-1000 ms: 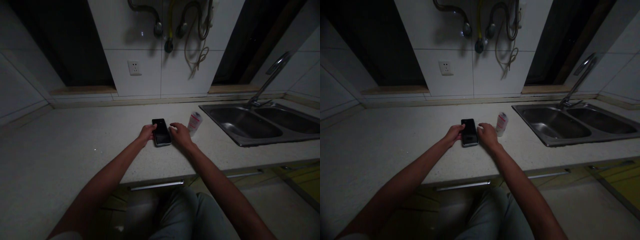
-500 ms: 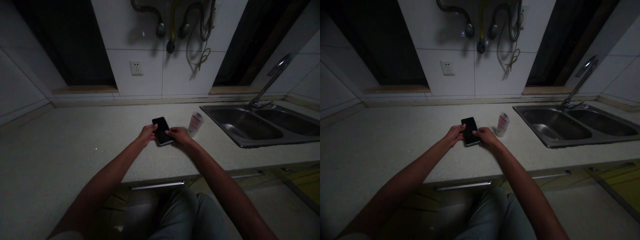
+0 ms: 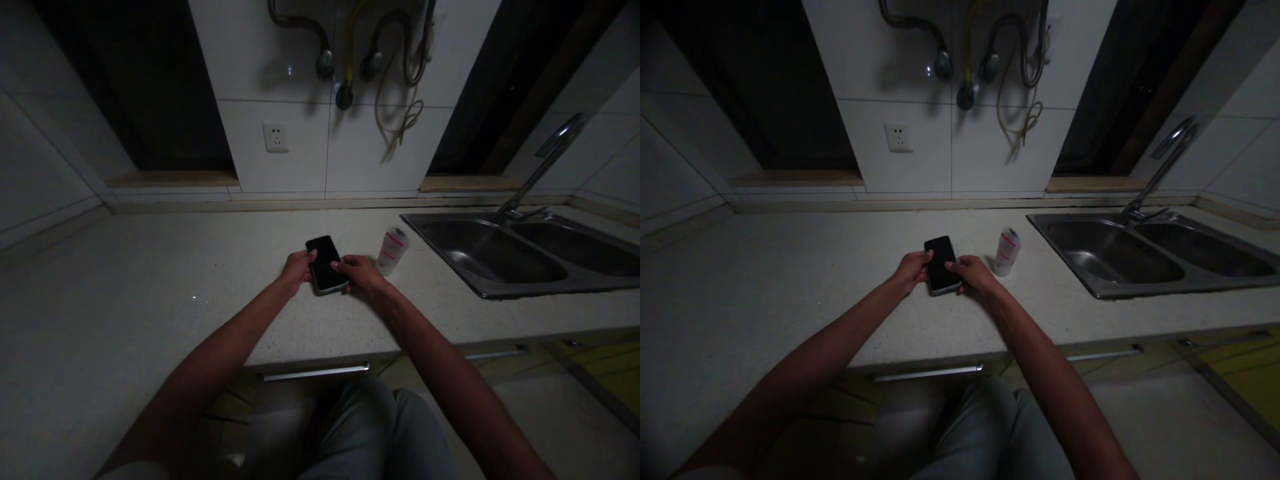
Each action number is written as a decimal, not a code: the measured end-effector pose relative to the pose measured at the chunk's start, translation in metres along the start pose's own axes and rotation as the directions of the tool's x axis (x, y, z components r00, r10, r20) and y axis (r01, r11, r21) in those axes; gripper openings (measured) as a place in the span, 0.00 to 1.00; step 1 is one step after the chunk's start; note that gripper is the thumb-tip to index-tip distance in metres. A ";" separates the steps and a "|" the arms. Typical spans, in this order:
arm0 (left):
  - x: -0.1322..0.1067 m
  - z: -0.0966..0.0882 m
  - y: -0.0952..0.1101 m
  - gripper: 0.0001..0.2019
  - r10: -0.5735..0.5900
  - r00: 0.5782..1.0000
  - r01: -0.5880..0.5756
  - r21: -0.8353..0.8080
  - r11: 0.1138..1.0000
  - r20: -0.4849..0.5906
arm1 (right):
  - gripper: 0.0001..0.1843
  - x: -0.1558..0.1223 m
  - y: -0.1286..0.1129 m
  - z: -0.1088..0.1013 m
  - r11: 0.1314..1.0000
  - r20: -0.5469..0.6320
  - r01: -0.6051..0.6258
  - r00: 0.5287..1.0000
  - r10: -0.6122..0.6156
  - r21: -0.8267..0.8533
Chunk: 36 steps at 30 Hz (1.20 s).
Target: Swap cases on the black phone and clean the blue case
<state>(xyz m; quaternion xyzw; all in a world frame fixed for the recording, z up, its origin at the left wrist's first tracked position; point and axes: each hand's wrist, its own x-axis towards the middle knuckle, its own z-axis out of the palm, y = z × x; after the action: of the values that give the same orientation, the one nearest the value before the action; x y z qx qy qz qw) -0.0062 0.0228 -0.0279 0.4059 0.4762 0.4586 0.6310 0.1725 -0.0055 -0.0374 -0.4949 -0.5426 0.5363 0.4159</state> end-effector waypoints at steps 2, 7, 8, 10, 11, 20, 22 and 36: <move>0.000 0.000 0.000 0.09 -0.002 1.000 0.002 -0.033 0.999 -0.012 | 0.20 -0.001 -0.004 0.001 0.999 -0.022 0.024 1.000 -0.023 0.047; 0.000 -0.001 0.000 0.09 0.022 0.998 -0.025 -0.054 0.998 -0.058 | 0.15 -0.006 -0.009 -0.002 0.983 0.133 -0.115 0.986 0.096 0.140; 0.000 -0.001 0.000 0.10 0.029 0.998 -0.032 -0.044 0.999 -0.063 | 0.14 -0.006 -0.009 -0.002 0.978 0.151 -0.138 0.982 0.115 0.153; 0.001 -0.001 -0.001 0.11 0.047 0.996 -0.049 -0.022 0.999 -0.076 | 0.13 -0.007 -0.007 -0.003 0.973 0.152 -0.148 0.981 0.121 0.179; 0.002 -0.001 -0.002 0.12 0.056 0.995 -0.057 -0.012 0.998 -0.081 | 0.13 -0.006 -0.006 -0.003 0.971 0.143 -0.144 0.983 0.118 0.190; 0.006 -0.016 0.010 0.21 -0.052 0.984 0.032 0.119 0.992 0.173 | 0.08 -0.006 -0.005 0.001 0.967 0.107 -0.166 0.983 0.147 0.194; 0.002 -0.020 0.015 0.28 -0.131 0.947 0.076 0.194 0.978 0.293 | 0.08 -0.005 -0.007 0.002 0.964 0.084 -0.151 0.987 0.136 0.218; -0.002 -0.026 0.024 0.12 -0.241 0.879 0.118 0.303 0.946 0.412 | 0.12 -0.012 -0.017 0.003 0.954 0.110 -0.186 0.980 0.164 0.234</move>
<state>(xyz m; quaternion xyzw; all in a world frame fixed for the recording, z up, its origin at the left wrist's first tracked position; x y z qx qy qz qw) -0.0359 0.0287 -0.0105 0.5350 0.4135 0.2242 0.7018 0.1699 -0.0170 -0.0196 -0.4619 -0.4449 0.6549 0.3997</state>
